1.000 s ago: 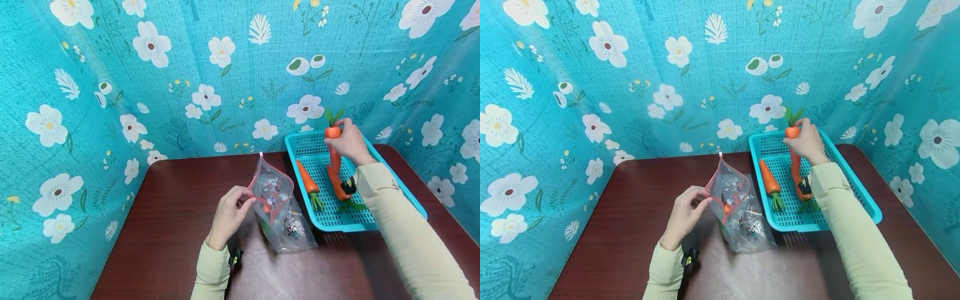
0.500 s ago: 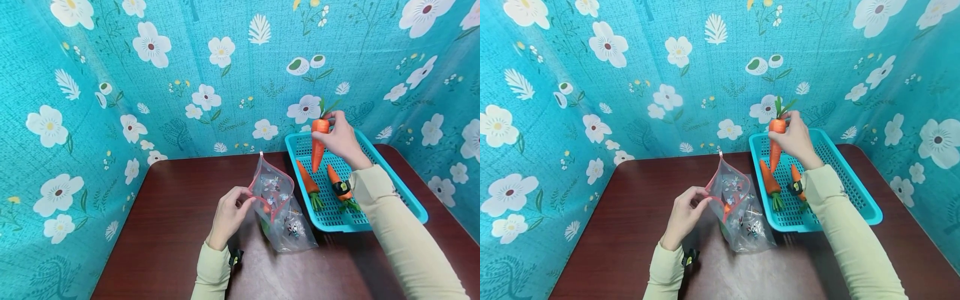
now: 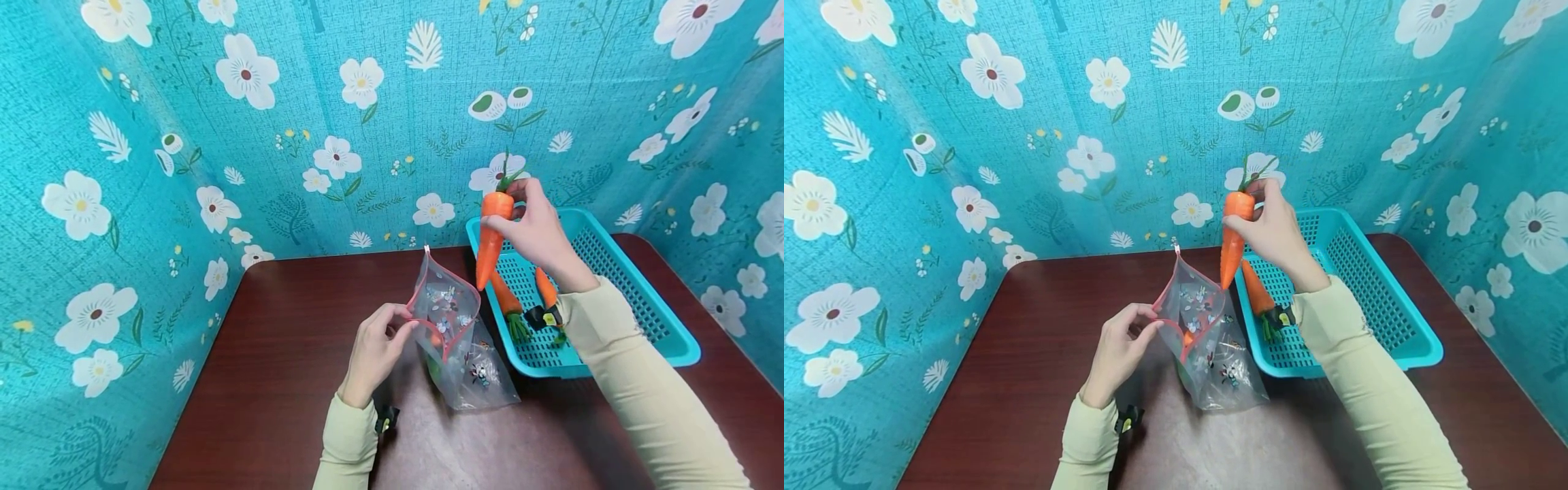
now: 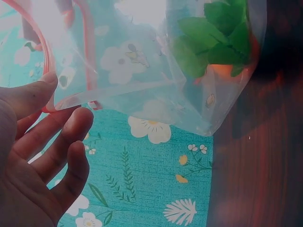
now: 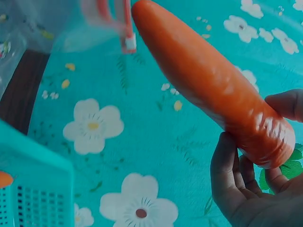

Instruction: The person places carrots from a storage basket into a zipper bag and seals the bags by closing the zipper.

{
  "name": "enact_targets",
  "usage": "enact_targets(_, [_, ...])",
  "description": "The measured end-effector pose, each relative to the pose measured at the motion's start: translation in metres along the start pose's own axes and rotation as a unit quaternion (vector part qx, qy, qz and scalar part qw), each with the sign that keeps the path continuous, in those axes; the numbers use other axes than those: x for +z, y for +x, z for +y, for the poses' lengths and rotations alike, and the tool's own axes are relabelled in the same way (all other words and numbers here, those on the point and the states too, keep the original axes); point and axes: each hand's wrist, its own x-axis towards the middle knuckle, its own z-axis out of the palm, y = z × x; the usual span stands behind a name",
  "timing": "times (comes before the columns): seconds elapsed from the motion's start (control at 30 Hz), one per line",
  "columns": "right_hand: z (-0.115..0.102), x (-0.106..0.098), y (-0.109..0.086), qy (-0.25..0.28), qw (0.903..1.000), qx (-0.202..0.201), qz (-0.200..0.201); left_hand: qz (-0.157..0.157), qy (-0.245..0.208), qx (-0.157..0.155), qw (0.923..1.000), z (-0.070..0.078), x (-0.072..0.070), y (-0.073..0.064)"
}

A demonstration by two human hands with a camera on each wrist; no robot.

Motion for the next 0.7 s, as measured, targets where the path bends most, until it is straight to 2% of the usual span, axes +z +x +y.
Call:
enact_targets(0.37, [-0.013, 0.017, -0.014, 0.014, 0.9994, -0.025, -0.017, 0.002, -0.004, 0.022, 0.9998, 0.000, 0.000, 0.001])
enact_targets(0.7, [-0.017, 0.033, -0.024, 0.006, 0.9972, -0.055, -0.050, -0.002, -0.012, 0.027, 0.9996, -0.001, 0.001, 0.001])
